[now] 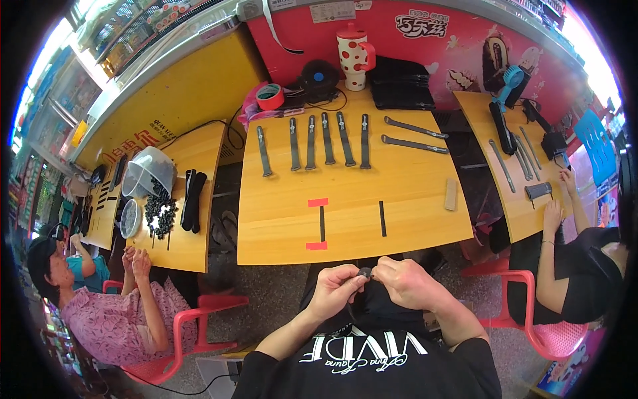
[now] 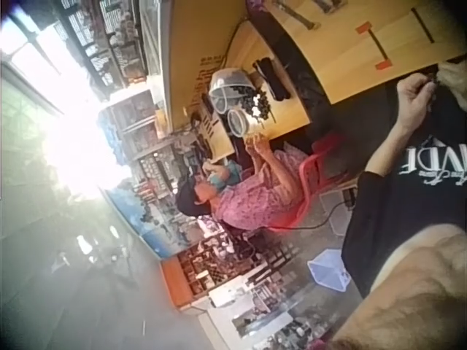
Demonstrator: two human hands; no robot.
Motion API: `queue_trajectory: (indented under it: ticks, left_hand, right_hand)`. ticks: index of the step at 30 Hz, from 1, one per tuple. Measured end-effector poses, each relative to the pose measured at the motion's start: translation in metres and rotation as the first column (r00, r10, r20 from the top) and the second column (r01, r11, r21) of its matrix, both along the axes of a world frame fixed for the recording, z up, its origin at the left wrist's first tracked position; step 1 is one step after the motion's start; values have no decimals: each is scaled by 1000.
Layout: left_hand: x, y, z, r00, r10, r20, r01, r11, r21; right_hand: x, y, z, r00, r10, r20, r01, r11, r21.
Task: Manually assembling plastic or rubber straps by inserting fasteners/buckles into pre-cut slots.
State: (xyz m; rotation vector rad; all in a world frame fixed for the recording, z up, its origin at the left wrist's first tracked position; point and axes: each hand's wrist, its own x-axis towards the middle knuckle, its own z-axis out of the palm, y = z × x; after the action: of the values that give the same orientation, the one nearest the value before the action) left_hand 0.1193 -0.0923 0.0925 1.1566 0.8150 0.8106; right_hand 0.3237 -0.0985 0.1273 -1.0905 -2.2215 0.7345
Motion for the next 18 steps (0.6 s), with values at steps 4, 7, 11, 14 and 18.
queue_trajectory:
  ticks: [4, 7, 11, 14, 18]
  left_hand:
    - [5, 2, 1, 994, -55, -92, 67, 988, 139]
    - [13, 1, 6, 994, 36, -102, -19, 986, 165]
    - [17, 0, 14, 962, 196, -192, -56, 825, 562]
    - [17, -3, 16, 975, 168, -146, -82, 881, 466]
    - [25, -7, 13, 977, 214, -26, -195, 929, 316]
  right_hand:
    - [-5, -5, -8, 978, -49, -201, 60, 997, 49]
    - [-9, -8, -9, 936, -195, -294, 195, 980, -28]
    - [-6, -13, -17, 854, -243, -459, 155, 963, -221]
    - [-9, -19, -21, 607, -484, -631, -104, 738, -667]
    - [-26, -22, -22, 483, -476, -735, 35, 849, -527]
